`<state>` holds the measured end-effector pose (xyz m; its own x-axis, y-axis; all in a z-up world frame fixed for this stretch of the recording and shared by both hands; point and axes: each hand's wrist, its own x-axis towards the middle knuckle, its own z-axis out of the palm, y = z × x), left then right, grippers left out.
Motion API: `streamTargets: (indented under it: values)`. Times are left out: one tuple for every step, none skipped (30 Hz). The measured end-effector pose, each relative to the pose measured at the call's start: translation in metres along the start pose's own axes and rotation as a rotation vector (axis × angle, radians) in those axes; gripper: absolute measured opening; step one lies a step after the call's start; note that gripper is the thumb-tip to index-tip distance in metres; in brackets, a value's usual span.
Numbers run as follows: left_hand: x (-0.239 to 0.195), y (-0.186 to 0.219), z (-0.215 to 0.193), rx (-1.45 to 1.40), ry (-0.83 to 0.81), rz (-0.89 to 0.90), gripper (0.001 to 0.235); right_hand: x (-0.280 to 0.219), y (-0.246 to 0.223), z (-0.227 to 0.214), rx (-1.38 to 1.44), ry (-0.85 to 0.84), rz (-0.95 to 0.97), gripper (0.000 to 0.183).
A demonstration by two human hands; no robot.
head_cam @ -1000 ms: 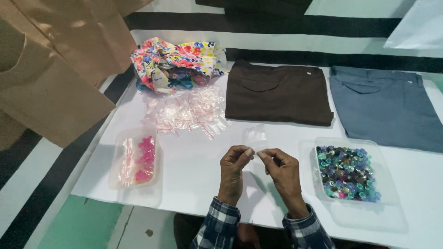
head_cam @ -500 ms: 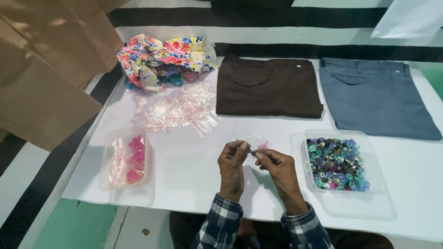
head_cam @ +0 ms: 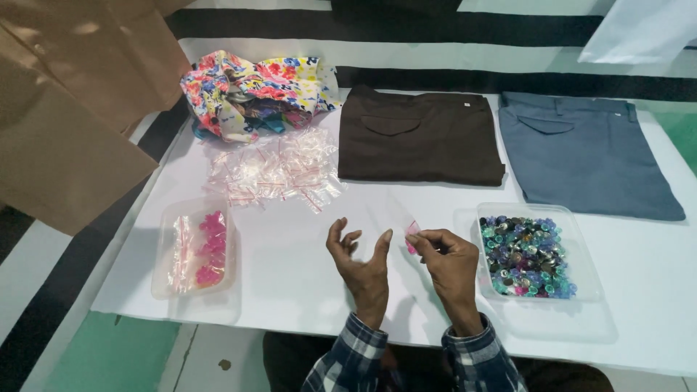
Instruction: Picking up small pink buttons from a container and placing them into small plastic bags for packaging.
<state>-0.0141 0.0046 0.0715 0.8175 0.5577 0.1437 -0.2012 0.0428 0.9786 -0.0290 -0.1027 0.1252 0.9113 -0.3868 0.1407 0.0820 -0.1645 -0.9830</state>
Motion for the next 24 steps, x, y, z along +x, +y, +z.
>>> streamTargets:
  values:
    - [-0.002,0.001,-0.001,0.000,-0.001,0.003,0.087,0.000,0.005,0.000,0.002,0.001,-0.002,0.012]
    - [-0.004,0.002,-0.003,0.115,-0.040,0.238,0.072,0.000,0.011,-0.001,-0.120,0.001,-0.100,0.011]
    - [-0.008,0.002,-0.005,0.232,-0.078,0.473,0.057,-0.001,0.017,-0.002,-0.242,0.002,-0.197,0.009]
    - [-0.004,0.001,0.002,0.232,-0.080,0.475,0.057,0.000,0.011,0.000,-0.240,0.004,-0.197,0.009]
    - [-0.003,0.000,0.006,0.212,-0.159,0.432,0.041,-0.002,0.005,0.002,-0.216,0.033,-0.248,0.002]
    - [-0.002,0.000,0.010,0.191,-0.237,0.388,0.027,-0.004,-0.001,0.004,-0.191,0.061,-0.298,0.007]
    - [-0.001,0.010,0.009,0.189,-0.234,0.396,0.027,-0.004,-0.007,0.003,-0.186,0.061,-0.305,0.007]
    - [0.000,0.020,0.009,0.104,-0.272,0.309,0.019,-0.004,-0.012,0.001,-0.170,-0.002,-0.248,0.008]
    - [-0.001,0.029,0.008,0.019,-0.318,0.221,0.013,-0.005,-0.015,-0.003,-0.155,-0.058,-0.188,0.013]
    - [0.003,0.029,0.009,0.017,-0.323,0.229,0.013,-0.002,-0.014,-0.004,-0.150,-0.052,-0.193,0.013]
    - [0.004,0.029,0.008,0.010,-0.339,0.206,0.011,-0.001,-0.012,-0.007,-0.135,-0.080,-0.166,0.013]
    - [0.005,0.028,0.006,0.003,-0.355,0.183,0.008,0.000,-0.011,-0.009,-0.119,-0.108,-0.138,0.013]
    - [0.003,0.028,0.007,0.002,-0.358,0.182,0.008,0.000,-0.011,-0.009,-0.120,-0.105,-0.138,0.013]
    - [0.002,0.027,0.007,0.033,-0.345,0.172,0.007,0.000,-0.011,-0.009,-0.136,-0.081,-0.137,0.014]
    - [0.000,0.027,0.007,0.064,-0.328,0.164,0.008,0.001,-0.011,-0.009,-0.151,-0.061,-0.139,0.015]
    - [-0.003,0.025,0.009,0.064,-0.327,0.165,0.008,0.003,-0.009,-0.009,-0.150,-0.061,-0.140,0.015]
    - [-0.005,0.024,0.010,0.086,-0.306,0.166,0.009,0.004,-0.007,-0.009,-0.183,-0.002,-0.177,0.014]
    - [-0.008,0.022,0.011,0.108,-0.285,0.167,0.010,0.005,-0.005,-0.009,-0.215,0.057,-0.214,0.013]
    - [-0.007,0.024,0.010,0.108,-0.284,0.168,0.010,0.005,0.001,-0.007,-0.214,0.056,-0.215,0.013]
    - [-0.006,0.026,0.010,0.133,-0.290,0.193,0.006,0.004,0.006,-0.006,-0.295,0.046,-0.347,0.019]
    - [-0.005,0.028,0.010,0.157,-0.296,0.218,0.004,0.004,0.012,-0.006,-0.376,0.037,-0.480,0.030]
    - [-0.002,0.026,0.009,0.156,-0.295,0.219,0.004,0.006,0.018,-0.010,-0.375,0.037,-0.482,0.030]
    - [0.002,0.024,0.007,0.181,-0.323,0.250,0.005,0.008,0.024,-0.015,-0.427,-0.051,-0.563,0.030]
    - [0.005,0.022,0.006,0.207,-0.351,0.282,0.006,0.010,0.029,-0.019,-0.479,-0.141,-0.643,0.032]
